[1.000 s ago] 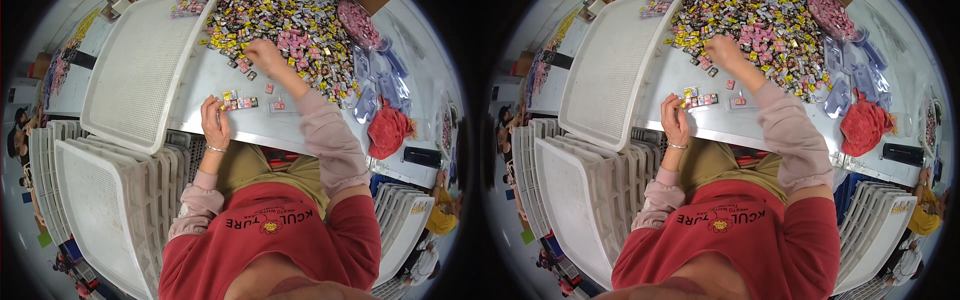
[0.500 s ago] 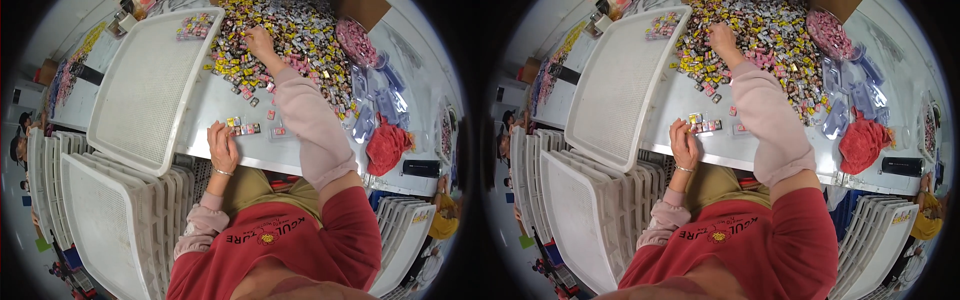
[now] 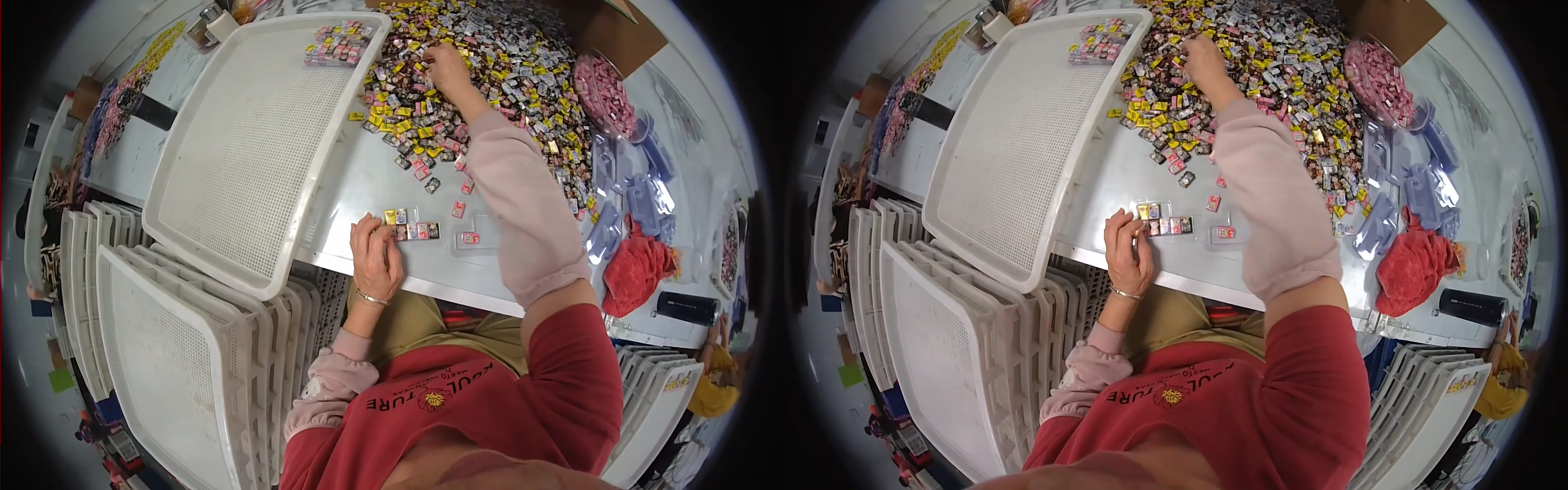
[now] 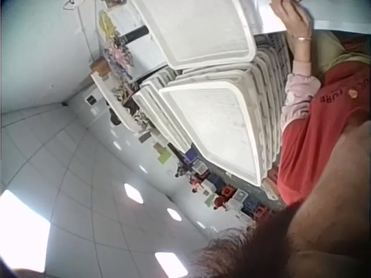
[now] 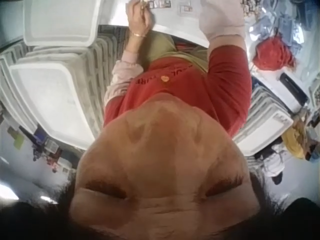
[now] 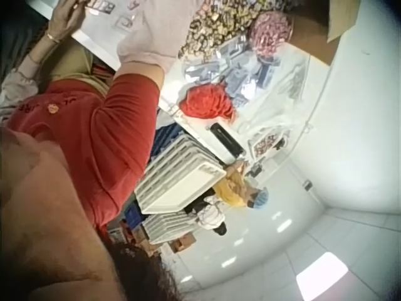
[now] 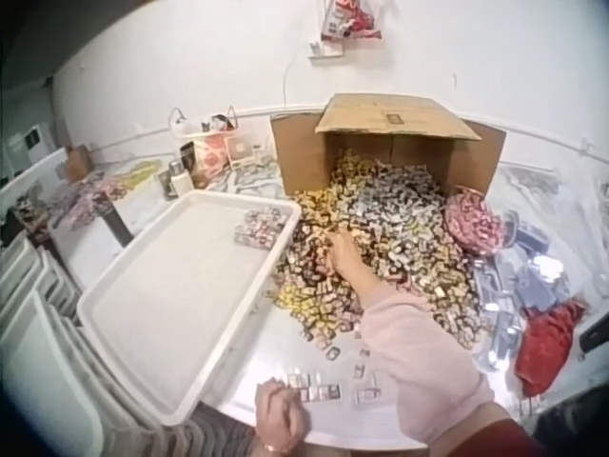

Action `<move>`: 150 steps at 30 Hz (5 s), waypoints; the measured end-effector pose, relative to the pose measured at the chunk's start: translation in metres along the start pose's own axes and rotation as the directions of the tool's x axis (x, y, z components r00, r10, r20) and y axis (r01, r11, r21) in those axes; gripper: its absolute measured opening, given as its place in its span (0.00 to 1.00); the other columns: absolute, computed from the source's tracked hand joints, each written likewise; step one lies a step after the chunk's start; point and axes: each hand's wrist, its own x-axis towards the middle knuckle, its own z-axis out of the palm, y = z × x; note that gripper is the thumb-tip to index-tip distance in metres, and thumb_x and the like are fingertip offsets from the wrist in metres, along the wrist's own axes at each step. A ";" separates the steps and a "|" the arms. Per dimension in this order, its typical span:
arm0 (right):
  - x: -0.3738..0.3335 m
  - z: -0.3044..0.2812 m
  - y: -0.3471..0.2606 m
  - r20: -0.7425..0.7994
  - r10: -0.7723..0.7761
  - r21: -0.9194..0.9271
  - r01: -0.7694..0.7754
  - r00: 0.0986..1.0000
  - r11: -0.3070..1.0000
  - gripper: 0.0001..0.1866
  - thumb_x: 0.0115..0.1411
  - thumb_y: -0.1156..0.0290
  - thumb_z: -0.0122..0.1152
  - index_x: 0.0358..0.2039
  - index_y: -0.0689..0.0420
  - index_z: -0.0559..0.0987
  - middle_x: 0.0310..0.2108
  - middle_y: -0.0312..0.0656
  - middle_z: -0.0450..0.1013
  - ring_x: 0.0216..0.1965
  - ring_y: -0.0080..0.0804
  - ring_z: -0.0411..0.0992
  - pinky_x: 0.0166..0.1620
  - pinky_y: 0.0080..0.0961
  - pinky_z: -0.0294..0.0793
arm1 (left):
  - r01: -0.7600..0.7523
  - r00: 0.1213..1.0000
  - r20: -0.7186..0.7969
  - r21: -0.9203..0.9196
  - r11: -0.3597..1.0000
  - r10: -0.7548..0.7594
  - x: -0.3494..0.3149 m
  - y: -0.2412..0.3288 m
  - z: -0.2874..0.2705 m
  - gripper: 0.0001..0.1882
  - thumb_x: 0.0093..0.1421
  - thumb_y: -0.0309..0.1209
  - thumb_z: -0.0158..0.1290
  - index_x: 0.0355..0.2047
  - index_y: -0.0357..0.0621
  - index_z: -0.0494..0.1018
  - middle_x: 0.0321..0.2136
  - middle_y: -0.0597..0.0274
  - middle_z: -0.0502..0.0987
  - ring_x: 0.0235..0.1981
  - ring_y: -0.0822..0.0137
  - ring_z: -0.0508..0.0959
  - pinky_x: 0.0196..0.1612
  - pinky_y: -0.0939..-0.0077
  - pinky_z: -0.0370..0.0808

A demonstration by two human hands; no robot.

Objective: Sorting and packaging individual colorful candies into small plastic bags at a factory workstation.

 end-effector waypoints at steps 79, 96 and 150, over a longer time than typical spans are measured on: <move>-0.241 -0.157 -0.054 0.402 -0.146 0.573 -0.124 0.904 0.810 0.12 0.54 0.75 0.62 0.40 0.60 0.78 0.43 0.39 0.75 0.44 0.28 0.72 0.47 0.26 0.71 | -0.018 0.913 0.404 -0.111 0.994 0.061 0.035 -0.031 -0.022 0.26 0.67 0.43 0.40 0.61 0.43 0.62 0.60 0.56 0.65 0.62 0.56 0.63 0.63 0.59 0.56; -0.232 -0.097 -0.051 0.476 -0.176 0.181 0.100 0.862 0.978 0.08 0.57 0.71 0.54 0.33 0.57 0.80 0.33 0.47 0.74 0.36 0.46 0.75 0.40 0.38 0.74 | 0.701 0.587 0.495 0.085 0.708 -0.641 0.040 -0.027 -0.035 0.14 0.63 0.37 0.48 0.33 0.36 0.73 0.24 0.53 0.79 0.26 0.62 0.83 0.25 0.71 0.78; -0.327 -0.175 -0.078 0.771 0.118 0.591 -0.772 0.626 0.236 0.13 0.61 0.72 0.60 0.46 0.61 0.76 0.37 0.37 0.77 0.30 0.16 0.71 0.28 0.13 0.68 | 0.765 0.644 -0.114 0.086 0.638 -0.757 0.310 -0.184 0.041 0.17 0.53 0.32 0.55 0.41 0.32 0.75 0.45 0.39 0.76 0.43 0.45 0.78 0.48 0.65 0.75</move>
